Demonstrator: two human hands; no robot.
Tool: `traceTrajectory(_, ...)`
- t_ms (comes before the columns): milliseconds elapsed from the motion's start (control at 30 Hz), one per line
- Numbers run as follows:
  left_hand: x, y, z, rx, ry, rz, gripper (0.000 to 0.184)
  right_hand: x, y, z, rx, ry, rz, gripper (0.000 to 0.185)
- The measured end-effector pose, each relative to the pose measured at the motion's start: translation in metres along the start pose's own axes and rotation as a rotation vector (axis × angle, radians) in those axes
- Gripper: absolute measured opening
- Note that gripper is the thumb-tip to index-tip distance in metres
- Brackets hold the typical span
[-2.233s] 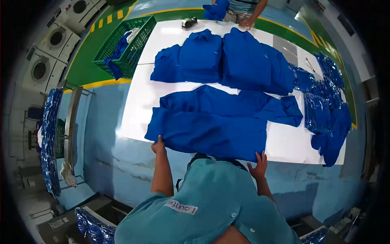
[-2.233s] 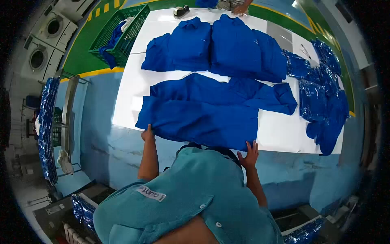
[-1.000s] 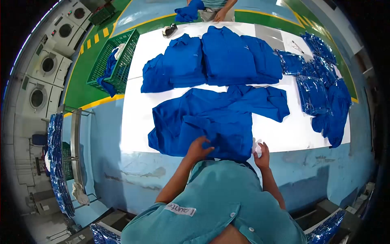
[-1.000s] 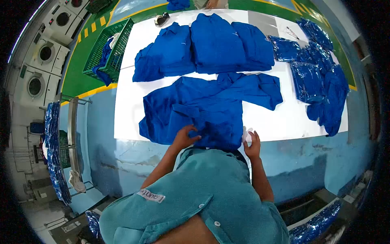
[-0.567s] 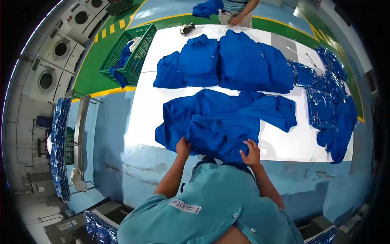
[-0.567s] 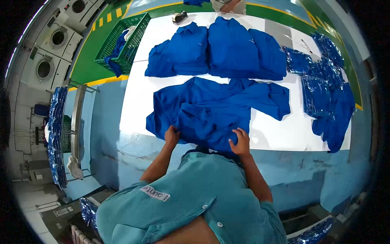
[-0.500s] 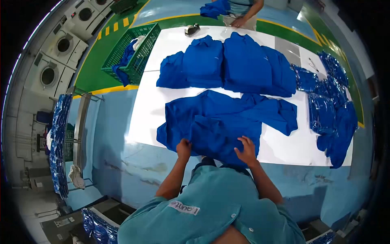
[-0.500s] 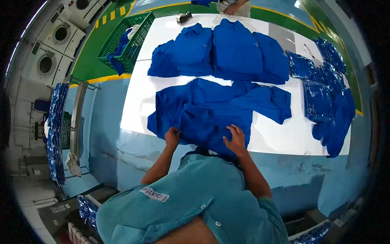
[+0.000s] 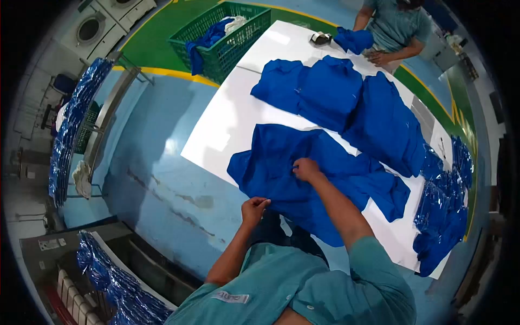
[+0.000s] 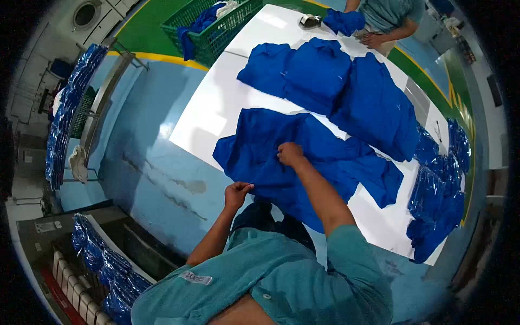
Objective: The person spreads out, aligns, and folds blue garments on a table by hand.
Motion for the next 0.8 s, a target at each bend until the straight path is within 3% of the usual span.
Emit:
traceTrajectory(67,0.0,-0.009,-0.003,-0.021,-0.048,-0.02,0.024,0.022,0.01,-0.003,0.288,-0.065,-0.164,0.032)
traceTrajectory(133,0.002,-0.02,-0.002,-0.15,-0.039,-0.063,0.024,0.036,0.02,-0.013,0.782,-0.259,-0.039,0.039)
traceTrajectory(167,0.004,-0.025,-0.002,-0.259,-0.033,-0.087,0.024,0.027,0.005,-0.032,0.774,-0.27,-0.032,0.039)
traceTrajectory(233,0.006,-0.036,0.0,-0.471,-0.026,-0.13,0.025,-0.005,-0.036,-0.08,1.038,-0.294,0.327,0.043)
traceTrajectory(300,0.006,-0.053,0.004,-0.448,-0.015,-0.146,0.026,0.024,-0.032,-0.057,0.785,-0.229,0.104,0.039)
traceTrajectory(333,0.006,-0.064,0.006,-0.419,0.001,-0.155,0.027,0.04,-0.026,-0.03,0.786,-0.227,0.107,0.039)
traceTrajectory(400,0.007,-0.069,0.006,-0.359,0.036,-0.167,0.028,0.06,-0.035,-0.007,0.449,-0.042,-0.197,0.035)
traceTrajectory(433,0.009,-0.066,0.008,-0.356,0.034,-0.162,0.028,0.059,-0.036,-0.008,0.45,-0.035,-0.196,0.035)
traceTrajectory(567,-0.007,-0.035,0.008,-0.27,0.327,-0.026,0.019,-0.005,-0.047,-0.014,0.259,0.368,-0.146,0.041)
traceTrajectory(600,-0.008,-0.027,0.009,-0.268,0.319,-0.023,0.019,-0.015,-0.042,-0.014,0.26,0.373,-0.138,0.041)
traceTrajectory(733,-0.012,0.024,0.015,0.543,0.405,0.588,0.022,-0.05,-0.003,-0.009,0.063,0.27,-0.056,0.053)
traceTrajectory(800,-0.002,0.004,0.019,0.512,0.338,0.562,0.023,-0.059,0.005,-0.003,0.105,0.284,-0.068,0.055)
Point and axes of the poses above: each hand's wrist, its own x-axis towards the middle knuckle, its own z-axis out of the palm, y = z × x, the point moved 3 cm from there along x, towards the middle knuckle, and after that the axes turned 4 degrees about -y, right-handed, at the moved point
